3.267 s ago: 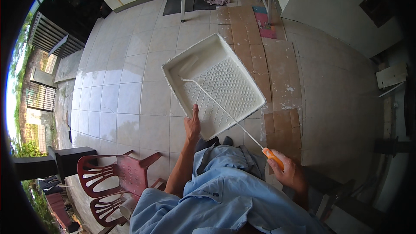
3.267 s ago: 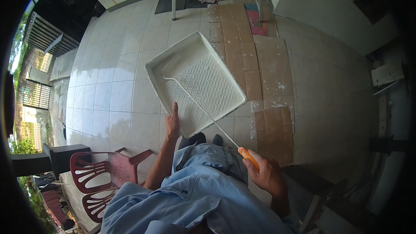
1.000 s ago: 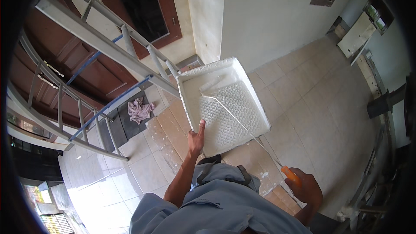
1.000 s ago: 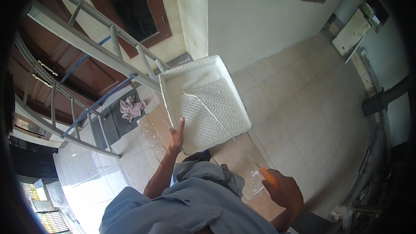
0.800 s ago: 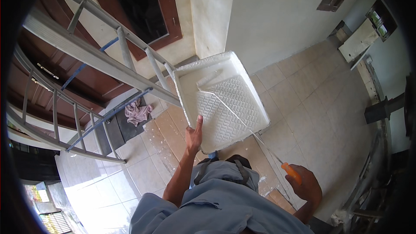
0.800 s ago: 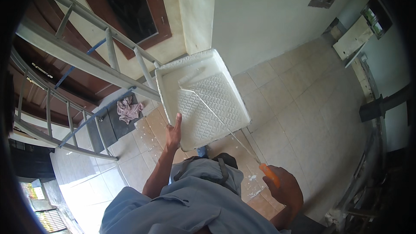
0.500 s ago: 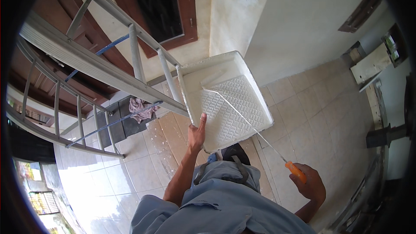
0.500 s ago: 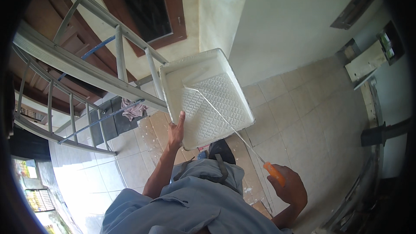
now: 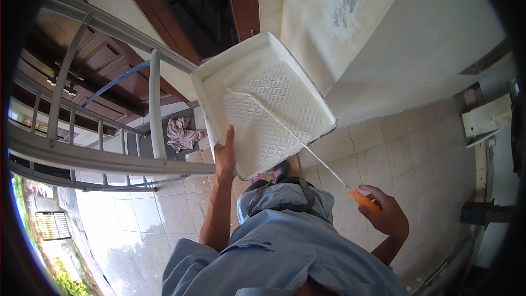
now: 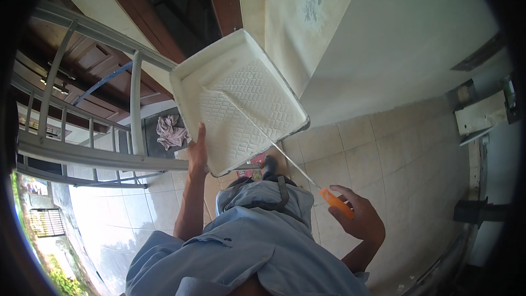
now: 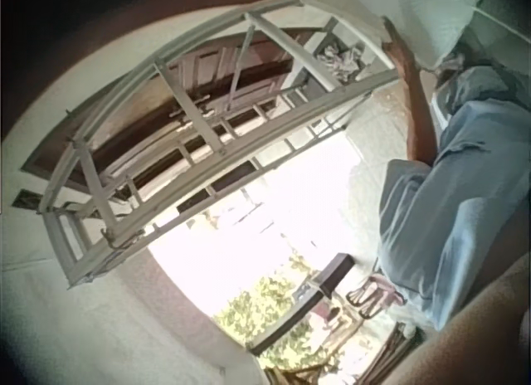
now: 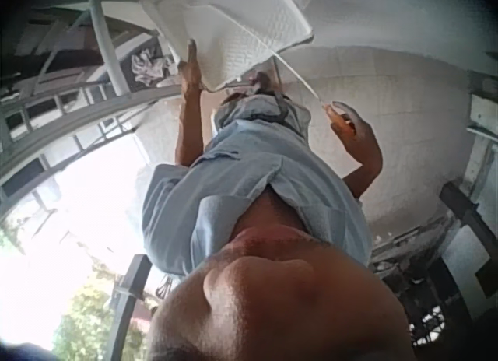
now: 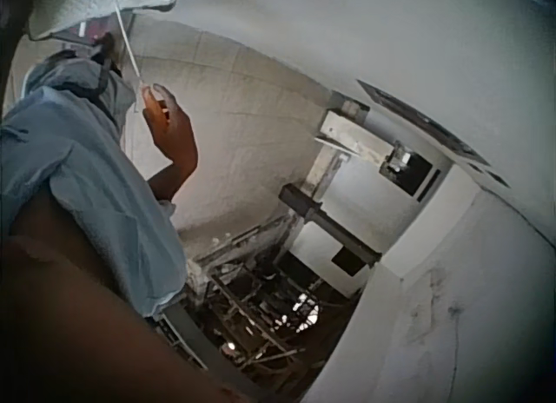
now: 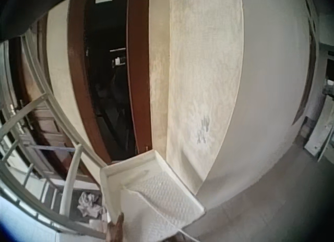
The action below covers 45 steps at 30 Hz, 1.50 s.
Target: The recorder mixes paint in a bucket and pours it into a paint tray.
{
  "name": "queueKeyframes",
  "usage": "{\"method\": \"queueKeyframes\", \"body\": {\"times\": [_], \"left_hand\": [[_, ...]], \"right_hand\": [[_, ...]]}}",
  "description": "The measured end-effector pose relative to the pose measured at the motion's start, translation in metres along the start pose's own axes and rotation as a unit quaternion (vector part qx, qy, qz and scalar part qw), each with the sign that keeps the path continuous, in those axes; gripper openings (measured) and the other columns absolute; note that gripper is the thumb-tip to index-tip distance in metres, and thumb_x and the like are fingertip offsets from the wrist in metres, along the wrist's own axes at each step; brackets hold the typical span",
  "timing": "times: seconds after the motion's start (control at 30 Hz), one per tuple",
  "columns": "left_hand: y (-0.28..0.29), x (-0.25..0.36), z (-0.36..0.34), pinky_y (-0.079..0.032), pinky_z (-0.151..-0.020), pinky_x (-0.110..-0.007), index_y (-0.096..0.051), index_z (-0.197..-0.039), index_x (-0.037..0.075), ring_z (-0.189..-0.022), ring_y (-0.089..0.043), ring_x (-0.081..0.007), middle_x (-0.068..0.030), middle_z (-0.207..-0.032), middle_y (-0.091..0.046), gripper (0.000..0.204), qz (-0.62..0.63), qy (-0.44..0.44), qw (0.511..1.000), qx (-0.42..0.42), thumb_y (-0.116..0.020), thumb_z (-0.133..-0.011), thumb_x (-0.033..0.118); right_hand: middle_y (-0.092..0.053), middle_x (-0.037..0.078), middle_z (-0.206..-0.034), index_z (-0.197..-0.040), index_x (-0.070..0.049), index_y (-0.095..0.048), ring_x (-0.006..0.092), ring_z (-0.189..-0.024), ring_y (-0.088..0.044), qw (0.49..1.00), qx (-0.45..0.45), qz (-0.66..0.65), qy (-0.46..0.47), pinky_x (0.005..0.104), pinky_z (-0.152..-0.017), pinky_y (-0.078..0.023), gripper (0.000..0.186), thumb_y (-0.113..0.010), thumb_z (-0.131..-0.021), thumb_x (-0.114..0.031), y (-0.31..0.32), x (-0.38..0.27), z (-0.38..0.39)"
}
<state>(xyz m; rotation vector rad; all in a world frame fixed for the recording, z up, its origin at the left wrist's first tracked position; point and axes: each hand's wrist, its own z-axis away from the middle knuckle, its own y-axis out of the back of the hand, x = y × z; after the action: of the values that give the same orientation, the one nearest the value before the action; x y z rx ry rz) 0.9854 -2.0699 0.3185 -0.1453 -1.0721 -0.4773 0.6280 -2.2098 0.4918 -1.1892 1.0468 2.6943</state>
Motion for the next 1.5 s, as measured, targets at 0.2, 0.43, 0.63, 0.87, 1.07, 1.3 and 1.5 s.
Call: {"method": "queueKeyframes", "body": {"times": [0.2, 0.43, 0.63, 0.87, 1.07, 1.3, 1.5], "left_hand": [[-0.005, 0.060, -0.017, -0.048, -0.077, -0.031, -0.060, -0.117, -0.009, -0.088, -0.057, -0.0156, -0.0128, -0.099, -0.064, 0.075, -0.043, -0.004, 0.995, 0.086, -0.057, -0.088, 0.060], [-0.016, 0.082, -0.008, -0.049, -0.078, -0.031, -0.059, -0.119, -0.008, -0.089, -0.059, -0.0174, -0.0142, -0.101, -0.064, 0.075, 0.026, -0.073, 0.989, 0.129, -0.059, -0.087, 0.060], [-0.019, 0.085, -0.012, -0.049, -0.081, -0.031, -0.056, -0.123, -0.007, -0.095, -0.060, -0.0186, -0.0149, -0.109, -0.062, 0.074, 0.048, -0.077, 0.987, 0.135, -0.061, -0.087, 0.057], [-0.021, 0.088, -0.012, -0.049, -0.082, -0.031, -0.056, -0.125, -0.005, -0.097, -0.059, -0.0178, -0.0130, -0.112, -0.062, 0.068, 0.072, -0.093, 0.982, 0.146, -0.063, -0.088, 0.052], [-0.009, 0.085, -0.024, -0.049, -0.080, -0.030, -0.058, -0.123, -0.003, -0.096, -0.059, -0.0166, -0.0117, -0.109, -0.063, 0.065, 0.041, -0.060, 0.990, 0.117, -0.062, -0.089, 0.052], [-0.005, 0.086, -0.036, -0.049, -0.077, -0.030, -0.060, -0.120, -0.001, -0.089, -0.059, -0.0144, -0.0092, -0.100, -0.065, 0.060, 0.041, -0.082, 0.989, 0.113, -0.061, -0.090, 0.051], [0.006, 0.086, -0.043, -0.049, -0.076, -0.031, -0.060, -0.119, -0.002, -0.087, -0.058, -0.0139, -0.0083, -0.096, -0.064, 0.058, 0.029, -0.025, 0.996, 0.078, -0.063, -0.090, 0.048]], "right_hand": [[-0.067, 0.015, -0.089, -0.130, -0.005, -0.051, 0.0209, -0.072, -0.063, 0.995, -0.075, -0.051, 0.037, 0.0313, -0.074, -0.050, 0.047, -0.064, -0.088, -0.021, 0.022, -0.005, -0.060], [-0.066, 0.014, -0.094, -0.134, -0.001, -0.046, 0.0140, -0.071, -0.062, 0.988, -0.129, -0.062, 0.052, 0.0291, -0.072, -0.050, 0.052, -0.064, -0.088, -0.020, 0.039, -0.004, -0.090], [-0.057, 0.019, -0.121, -0.146, 0.001, -0.021, 0.0166, -0.082, -0.063, 0.956, -0.201, -0.179, 0.118, 0.0300, -0.081, -0.051, 0.080, -0.070, -0.085, -0.018, 0.057, 0.018, -0.095], [-0.041, 0.026, -0.138, -0.148, 0.002, -0.008, 0.0277, -0.105, -0.062, 0.942, -0.208, -0.191, 0.180, 0.0362, -0.086, -0.052, 0.093, -0.071, -0.084, -0.024, 0.069, 0.022, -0.119], [-0.034, 0.030, -0.142, -0.148, 0.001, -0.004, 0.0357, -0.122, -0.051, 0.940, -0.235, -0.177, 0.171, 0.0434, -0.095, -0.047, 0.098, -0.070, -0.085, -0.034, 0.072, 0.001, -0.130], [-0.037, 0.020, -0.140, -0.142, 0.001, -0.029, 0.0311, -0.127, -0.044, 0.953, -0.029, -0.140, 0.266, 0.0436, -0.100, -0.041, 0.073, -0.064, -0.085, -0.027, 0.047, -0.036, -0.142], [-0.042, 0.021, -0.133, -0.132, 0.000, -0.042, 0.0338, -0.125, -0.044, 0.926, 0.168, -0.032, 0.338, 0.0452, -0.100, -0.040, 0.055, -0.061, -0.088, -0.027, 0.052, -0.098, -0.158]]}}
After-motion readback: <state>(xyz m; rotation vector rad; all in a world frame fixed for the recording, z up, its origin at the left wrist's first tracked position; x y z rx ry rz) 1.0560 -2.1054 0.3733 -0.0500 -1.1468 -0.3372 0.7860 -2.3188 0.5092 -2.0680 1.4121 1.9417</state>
